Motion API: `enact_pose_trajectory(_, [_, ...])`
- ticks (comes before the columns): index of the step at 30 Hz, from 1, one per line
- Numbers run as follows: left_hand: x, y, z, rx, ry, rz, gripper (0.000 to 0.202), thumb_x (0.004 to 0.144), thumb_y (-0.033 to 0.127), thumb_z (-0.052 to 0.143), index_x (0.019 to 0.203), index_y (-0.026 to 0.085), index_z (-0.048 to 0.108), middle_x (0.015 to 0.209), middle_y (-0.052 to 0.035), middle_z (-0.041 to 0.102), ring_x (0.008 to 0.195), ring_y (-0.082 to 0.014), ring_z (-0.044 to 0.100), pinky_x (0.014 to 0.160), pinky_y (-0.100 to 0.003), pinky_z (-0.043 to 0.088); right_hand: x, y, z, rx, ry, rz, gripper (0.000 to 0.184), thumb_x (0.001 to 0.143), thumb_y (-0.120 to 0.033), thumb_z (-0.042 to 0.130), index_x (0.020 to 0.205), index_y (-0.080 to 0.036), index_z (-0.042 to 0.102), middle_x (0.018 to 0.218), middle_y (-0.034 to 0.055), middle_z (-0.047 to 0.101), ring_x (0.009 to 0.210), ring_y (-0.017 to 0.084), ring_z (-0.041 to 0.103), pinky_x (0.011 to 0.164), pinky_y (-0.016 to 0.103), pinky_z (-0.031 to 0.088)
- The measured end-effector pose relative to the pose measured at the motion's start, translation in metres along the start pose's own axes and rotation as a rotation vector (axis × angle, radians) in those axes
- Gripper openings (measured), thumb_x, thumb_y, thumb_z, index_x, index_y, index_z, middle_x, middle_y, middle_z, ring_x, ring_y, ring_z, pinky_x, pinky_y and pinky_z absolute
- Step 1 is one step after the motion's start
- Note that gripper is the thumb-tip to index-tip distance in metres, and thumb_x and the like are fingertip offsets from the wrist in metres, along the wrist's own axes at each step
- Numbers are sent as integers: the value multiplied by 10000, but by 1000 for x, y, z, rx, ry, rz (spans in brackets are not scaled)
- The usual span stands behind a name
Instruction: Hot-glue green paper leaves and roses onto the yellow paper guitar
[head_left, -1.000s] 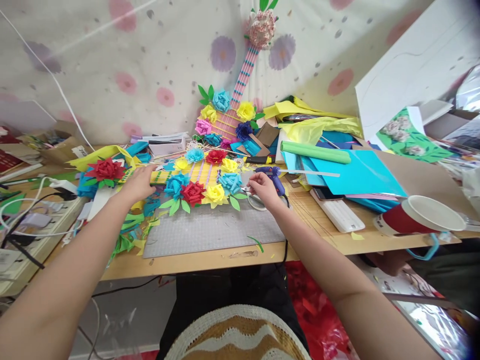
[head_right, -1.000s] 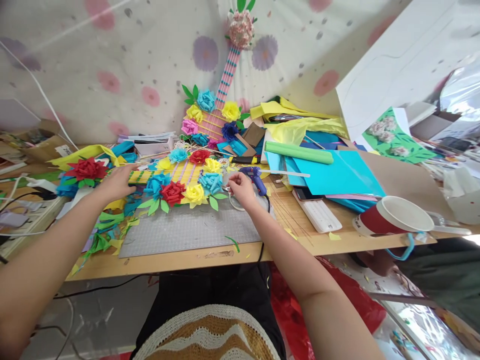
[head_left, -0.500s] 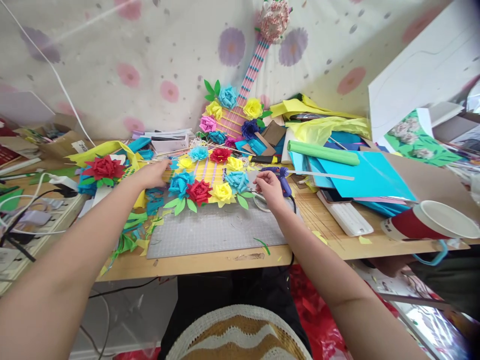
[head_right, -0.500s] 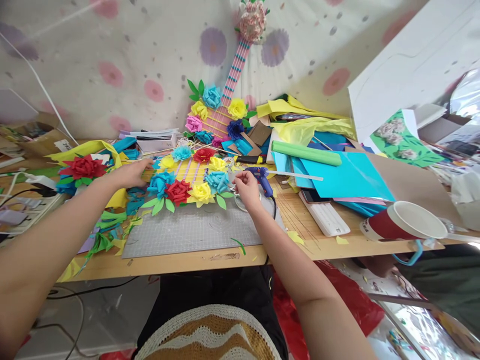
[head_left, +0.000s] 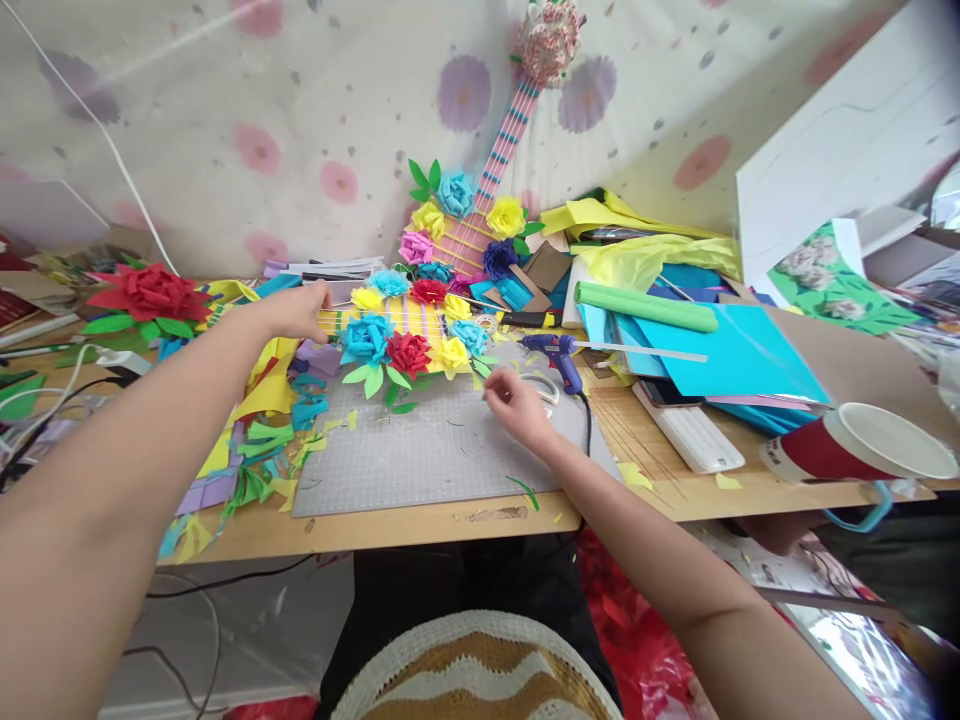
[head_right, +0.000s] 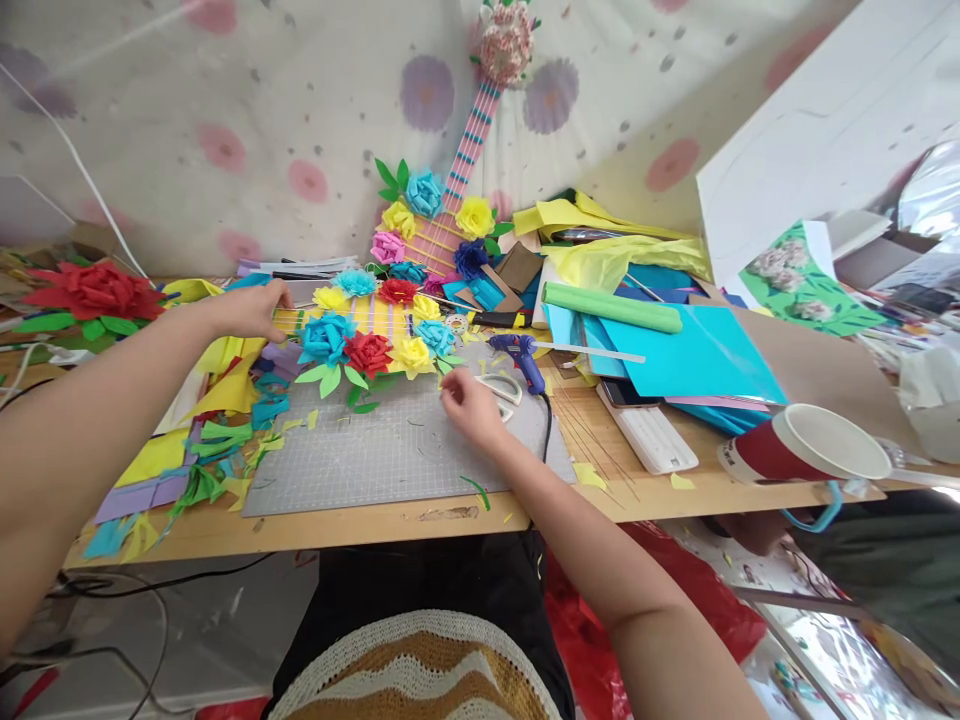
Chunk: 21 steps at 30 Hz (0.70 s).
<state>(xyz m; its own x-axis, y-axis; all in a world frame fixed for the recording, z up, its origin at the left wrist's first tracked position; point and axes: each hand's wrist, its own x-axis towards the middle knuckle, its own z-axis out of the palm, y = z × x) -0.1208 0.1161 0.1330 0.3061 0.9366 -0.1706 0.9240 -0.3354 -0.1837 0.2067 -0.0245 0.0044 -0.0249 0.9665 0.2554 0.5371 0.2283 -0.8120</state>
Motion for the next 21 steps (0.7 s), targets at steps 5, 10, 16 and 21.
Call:
enact_pose_trajectory(5, [10,-10,-3,11,8,-51,543,594,335,661,1054,142,447,940,-89,620,752,-194,577,616,-261,411,6,-33,37,-317,-421,-393,246,831,-204,482,1054,-185,585,1083,78,644,1028,192,573,890,331,425])
enact_pose_trajectory(10, [14,-15,-5,-13,15,-77,561,555,350,702,1025,155,467,931,-101,623,783,-227,598,667,-298,426,29,-45,76,-480,-595,-583,527,851,-398,519,1301,-131,461,1429,135,379,1329,271,321,1072,419,279])
enact_pose_trajectory(16, [14,-20,9,-79,-13,-78,600,558,313,700,1080,138,462,1016,-122,619,891,-235,600,757,-315,439,21,-34,67,-540,-602,-610,428,878,-336,485,1257,-140,521,1372,131,461,1272,255,412,1047,402,321])
enact_pose_trajectory(21, [2,-23,15,-295,55,-90,530,502,290,717,966,145,507,996,-95,630,865,-213,600,715,-287,457,4,-19,32,-513,-503,-624,306,878,-271,470,1135,-164,596,1230,89,593,1130,221,533,987,382,379])
